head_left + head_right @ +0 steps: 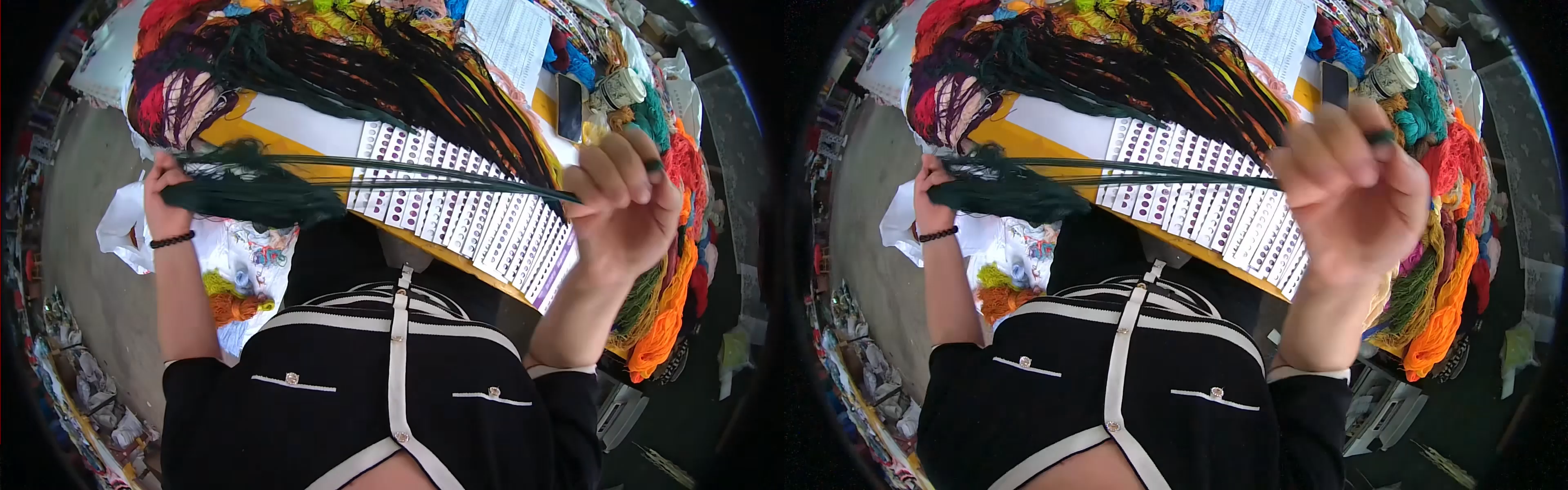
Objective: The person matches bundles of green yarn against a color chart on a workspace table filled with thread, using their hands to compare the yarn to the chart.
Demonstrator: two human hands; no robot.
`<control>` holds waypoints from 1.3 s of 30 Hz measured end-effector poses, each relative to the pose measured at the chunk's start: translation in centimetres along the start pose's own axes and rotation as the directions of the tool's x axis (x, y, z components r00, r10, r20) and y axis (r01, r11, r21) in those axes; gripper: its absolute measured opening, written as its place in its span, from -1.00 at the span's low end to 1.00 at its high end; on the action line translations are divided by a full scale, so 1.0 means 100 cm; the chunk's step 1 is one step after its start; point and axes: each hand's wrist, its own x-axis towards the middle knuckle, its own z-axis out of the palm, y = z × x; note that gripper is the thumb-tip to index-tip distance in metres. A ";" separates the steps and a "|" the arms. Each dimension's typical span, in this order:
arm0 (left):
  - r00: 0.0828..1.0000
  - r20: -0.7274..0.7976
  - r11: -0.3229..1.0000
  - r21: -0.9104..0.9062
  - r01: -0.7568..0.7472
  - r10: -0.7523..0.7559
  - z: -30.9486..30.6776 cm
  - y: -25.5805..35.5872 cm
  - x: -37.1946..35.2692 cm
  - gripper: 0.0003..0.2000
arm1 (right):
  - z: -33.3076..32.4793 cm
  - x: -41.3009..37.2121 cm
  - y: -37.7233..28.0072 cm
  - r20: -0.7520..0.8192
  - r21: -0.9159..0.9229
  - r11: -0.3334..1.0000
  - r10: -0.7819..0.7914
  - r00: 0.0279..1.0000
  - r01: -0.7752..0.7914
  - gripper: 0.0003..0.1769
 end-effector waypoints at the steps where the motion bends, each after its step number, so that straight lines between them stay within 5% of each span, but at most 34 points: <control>1: 1.000 -0.023 1.000 0.028 0.003 -0.002 -0.023 0.026 0.006 -0.85 | -0.006 -0.008 -0.018 -0.021 -0.054 0.998 -0.043 0.999 0.042 -0.88; 3: 0.962 -0.199 0.979 0.116 -0.169 0.189 -0.052 0.057 0.010 -0.87 | -0.032 -0.024 -0.053 -0.215 -0.158 0.986 -0.090 0.972 0.056 -0.88; 7: 0.825 -0.406 0.897 0.368 -0.247 0.393 -0.057 0.067 0.014 -0.81 | -0.082 -0.059 -0.138 -0.541 -0.385 0.921 -0.281 0.793 0.064 -0.91; 9: 0.695 -0.399 0.725 0.638 -0.258 0.598 -0.054 0.062 0.015 -0.83 | -0.136 -0.105 -0.223 -0.480 -0.632 0.773 -0.442 0.758 0.051 -0.87; 10: 0.731 -0.376 0.738 0.626 -0.253 0.570 -0.055 0.064 0.017 -0.82 | -0.134 -0.105 -0.221 -0.483 -0.632 0.773 -0.444 0.755 0.051 -0.87; 11: 0.734 -0.374 0.738 0.626 -0.251 0.567 -0.059 0.060 0.022 -0.82 | -0.130 -0.106 -0.217 -0.373 -0.921 0.368 -0.738 0.563 -0.128 -0.84; 12: 0.816 -0.342 0.776 0.602 -0.190 0.466 -0.041 0.035 0.022 -0.85 | -0.125 -0.102 -0.207 -0.091 -0.913 -0.087 -0.909 0.408 -0.399 -0.80; 14: 0.919 -0.328 0.856 0.517 -0.018 0.218 -0.002 -0.025 0.018 -0.80 | -0.110 -0.068 -0.143 -0.172 -0.857 -0.215 -0.738 0.652 -0.469 -0.75; 15: 0.939 -0.335 0.890 0.448 0.087 0.077 0.018 -0.057 0.018 -0.72 | -0.094 -0.043 -0.096 -0.331 -0.828 -0.094 -0.714 0.617 -0.553 -0.73; 16: 0.951 -0.217 0.882 0.373 0.289 -0.220 0.031 -0.083 0.021 -0.66 | -0.107 -0.032 -0.062 -0.447 -0.837 0.002 -0.579 0.682 -0.547 -0.74; 17: 0.868 -0.072 0.812 0.324 0.486 -0.490 0.045 -0.109 0.024 -0.59 | -0.117 -0.019 -0.027 -0.557 -0.805 -0.002 -0.342 0.757 -0.593 -0.76; 20: 0.784 -0.113 0.597 0.586 0.549 -0.610 0.098 -0.192 0.033 -0.58 | -0.141 0.009 0.052 -0.513 -0.854 -0.032 -0.111 0.851 -0.519 -0.76; 22: 0.731 -0.168 0.461 0.677 0.574 -0.662 0.103 -0.227 0.053 -0.60 | -0.153 0.026 0.077 -0.492 -0.869 -0.024 -0.067 0.868 -0.494 -0.77; 27: 0.673 -0.402 0.246 0.715 0.654 -0.622 0.091 -0.277 0.081 -0.67 | -0.184 0.046 0.096 -0.677 -0.735 -0.049 0.109 0.728 -0.676 -0.74; 31: 0.690 -0.465 0.220 0.718 0.661 -0.555 0.094 -0.288 0.082 -0.68 | -0.192 0.049 0.097 -0.700 -0.697 0.076 0.144 0.700 -0.713 -0.73; 34: 0.790 -0.300 0.294 0.810 0.507 -0.535 0.085 -0.302 0.076 -0.79 | -0.181 0.055 0.091 -0.752 -0.622 0.143 0.166 0.638 -0.770 -0.73; 39: 0.883 -0.177 0.090 0.967 0.238 -0.434 0.067 -0.315 0.083 -0.76 | -0.179 0.057 0.087 -0.794 -0.536 0.229 0.192 0.577 -0.813 -0.73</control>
